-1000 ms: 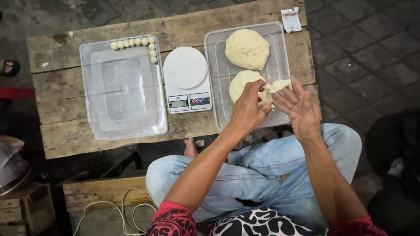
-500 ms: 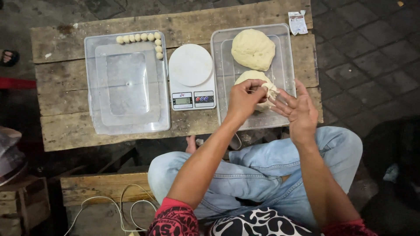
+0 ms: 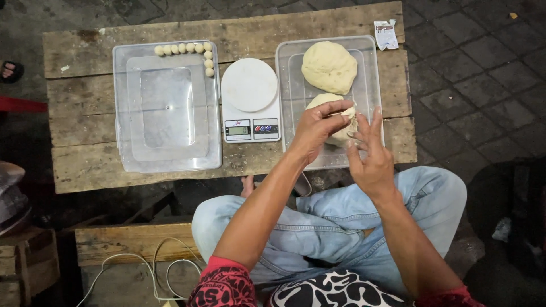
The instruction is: A person is portioning dough using a digital scale and rolling the portions into small uniform balls.
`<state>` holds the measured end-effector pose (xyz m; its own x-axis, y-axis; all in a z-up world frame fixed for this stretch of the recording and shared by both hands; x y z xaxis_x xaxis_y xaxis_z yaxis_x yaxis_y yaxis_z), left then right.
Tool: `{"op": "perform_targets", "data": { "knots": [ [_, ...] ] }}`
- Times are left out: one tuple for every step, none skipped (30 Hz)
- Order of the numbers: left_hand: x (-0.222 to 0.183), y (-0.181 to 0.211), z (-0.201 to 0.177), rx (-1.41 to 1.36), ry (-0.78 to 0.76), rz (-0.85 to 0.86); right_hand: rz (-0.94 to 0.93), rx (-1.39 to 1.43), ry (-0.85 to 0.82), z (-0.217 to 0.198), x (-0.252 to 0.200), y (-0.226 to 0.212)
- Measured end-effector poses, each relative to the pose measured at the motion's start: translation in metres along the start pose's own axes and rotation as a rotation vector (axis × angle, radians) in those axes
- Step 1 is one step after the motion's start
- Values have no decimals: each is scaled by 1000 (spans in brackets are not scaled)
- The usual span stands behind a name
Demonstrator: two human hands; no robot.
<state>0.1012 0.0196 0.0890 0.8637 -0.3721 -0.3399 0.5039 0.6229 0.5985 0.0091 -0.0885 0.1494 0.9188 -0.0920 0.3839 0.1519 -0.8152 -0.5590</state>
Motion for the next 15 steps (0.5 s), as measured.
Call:
{"op": "perform_targets", "data": {
  "knots": [
    [-3, 4, 3, 37, -30, 7, -17, -26, -14, 0, 1, -3],
    [-2, 4, 2, 37, -29, 7, -17, -26, -15, 1, -1, 1],
    [-1, 6, 1, 113, -27, 42, -47, -35, -4, 3, -2, 4],
    [-1, 7, 0, 188, -24, 77, -77, -45, 6, 4, -4, 7],
    [2, 3, -2, 188, -22, 77, -77, -44, 5, 3, -3, 4],
    [6, 1, -6, 193, 26, 104, -110, 1, 10, 3, -3, -1],
    [9, -1, -10, 198, 76, 132, -143, 47, 15, 2, -2, -6],
    [10, -1, -14, 199, 79, 133, -144, 50, 13, 2, -5, -3],
    [11, 1, -17, 258, 98, 185, -117, 92, 69, -1, -8, 0],
    [12, 3, -21, 316, 117, 237, -90, 134, 125, -4, -11, 4],
    [8, 21, -19, 316, 118, 236, -89, 135, 124, -2, -16, 16],
    [2, 42, -19, 417, 210, 326, -40, 205, 181, -2, -22, 30],
    [-4, 64, -19, 520, 303, 419, 8, 278, 240, -2, -27, 44],
    [7, 72, -32, 523, 305, 421, 7, 282, 240, -2, -31, 56],
    [12, 87, -43, 686, 371, 610, 25, 258, 232, -2, -36, 68]
  ]
}}
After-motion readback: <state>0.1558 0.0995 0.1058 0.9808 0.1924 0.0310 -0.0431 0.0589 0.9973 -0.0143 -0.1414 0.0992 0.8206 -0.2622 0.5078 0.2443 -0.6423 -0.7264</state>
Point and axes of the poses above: each hand's wrist, its own x-axis towards the middle knuckle, its own z-axis out of the palm, y = z × x, the point moved 4 cm from there along x, towards the middle knuckle, and after that the axes turned 11 degrees about -x, right-handed, at the moved point
